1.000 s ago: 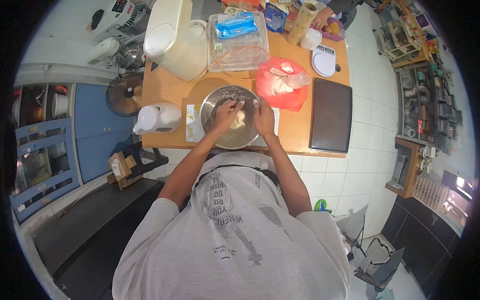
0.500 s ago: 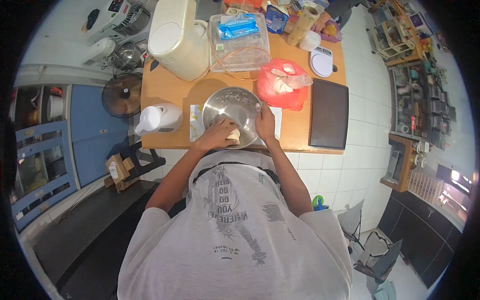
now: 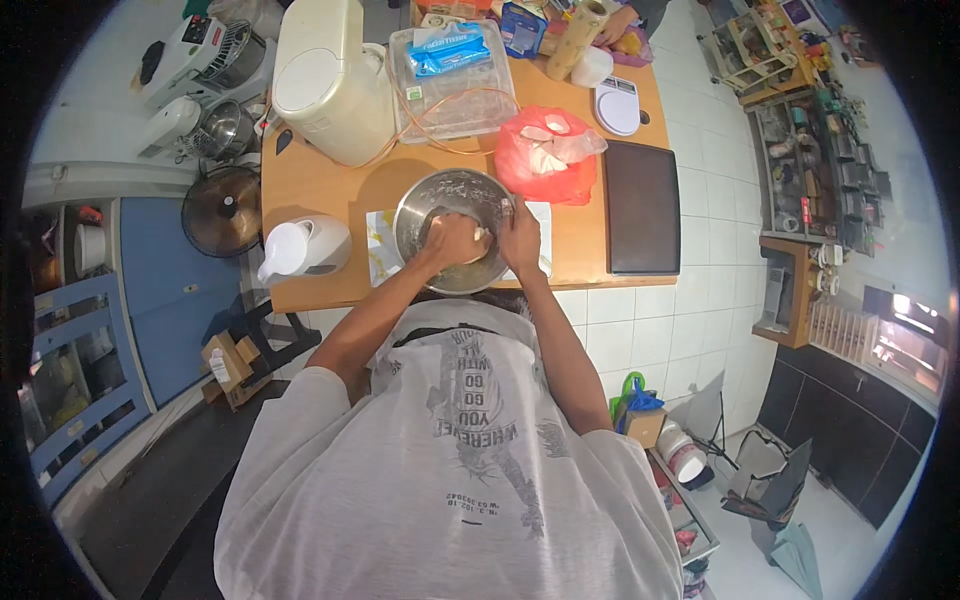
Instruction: The person kneads dough in a metal bowl on a kitchen table, using their hands to press and fold the dough repeatedly.
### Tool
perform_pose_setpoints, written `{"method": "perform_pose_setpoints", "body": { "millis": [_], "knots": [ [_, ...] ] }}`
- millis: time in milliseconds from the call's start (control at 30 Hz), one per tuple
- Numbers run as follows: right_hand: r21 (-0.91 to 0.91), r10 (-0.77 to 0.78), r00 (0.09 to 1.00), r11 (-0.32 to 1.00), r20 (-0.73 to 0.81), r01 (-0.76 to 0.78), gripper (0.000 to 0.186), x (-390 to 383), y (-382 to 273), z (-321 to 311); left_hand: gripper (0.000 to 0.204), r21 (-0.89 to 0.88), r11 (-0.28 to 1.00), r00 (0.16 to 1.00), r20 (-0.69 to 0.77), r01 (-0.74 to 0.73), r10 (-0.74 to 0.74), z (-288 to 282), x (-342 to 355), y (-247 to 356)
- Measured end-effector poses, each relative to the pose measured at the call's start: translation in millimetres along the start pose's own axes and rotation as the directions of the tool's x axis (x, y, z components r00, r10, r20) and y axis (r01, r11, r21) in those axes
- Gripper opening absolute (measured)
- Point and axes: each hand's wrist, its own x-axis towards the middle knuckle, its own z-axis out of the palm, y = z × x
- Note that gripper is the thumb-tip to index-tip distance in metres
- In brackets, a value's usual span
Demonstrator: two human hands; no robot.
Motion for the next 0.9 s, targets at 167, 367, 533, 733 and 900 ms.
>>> {"method": "perform_pose_setpoints", "body": {
  "millis": [167,367,533,733,900],
  "knots": [
    [0.055,0.02,1.0,0.998,-0.015,-0.02,0.028,-8,3,1,0.036,-0.463,0.883,0.945,-0.316,-0.081,-0.079,-5,-4,4],
    [0.058,0.071,0.997,0.996,0.033,-0.073,0.026,-14,4,-2,0.019,-0.245,0.917,0.918,-0.323,-0.314,0.228,-14,-46,-46],
    [0.087,0.062,0.997,0.994,0.036,-0.065,0.036,-20,24,1,0.042,-0.539,0.834,0.982,-0.19,-0.121,0.019,-44,-56,-29],
    [0.167,0.055,0.997,0.984,0.055,-0.063,0.037,-24,23,-3,0.071,-0.219,0.922,0.943,-0.173,-0.319,0.285,-3,-27,-9],
    [0.135,0.065,0.99,0.988,0.126,-0.082,0.038,-27,14,-14,0.085,-0.329,0.933,0.986,0.036,-0.145,0.166,2,-7,-17]
  ]
}}
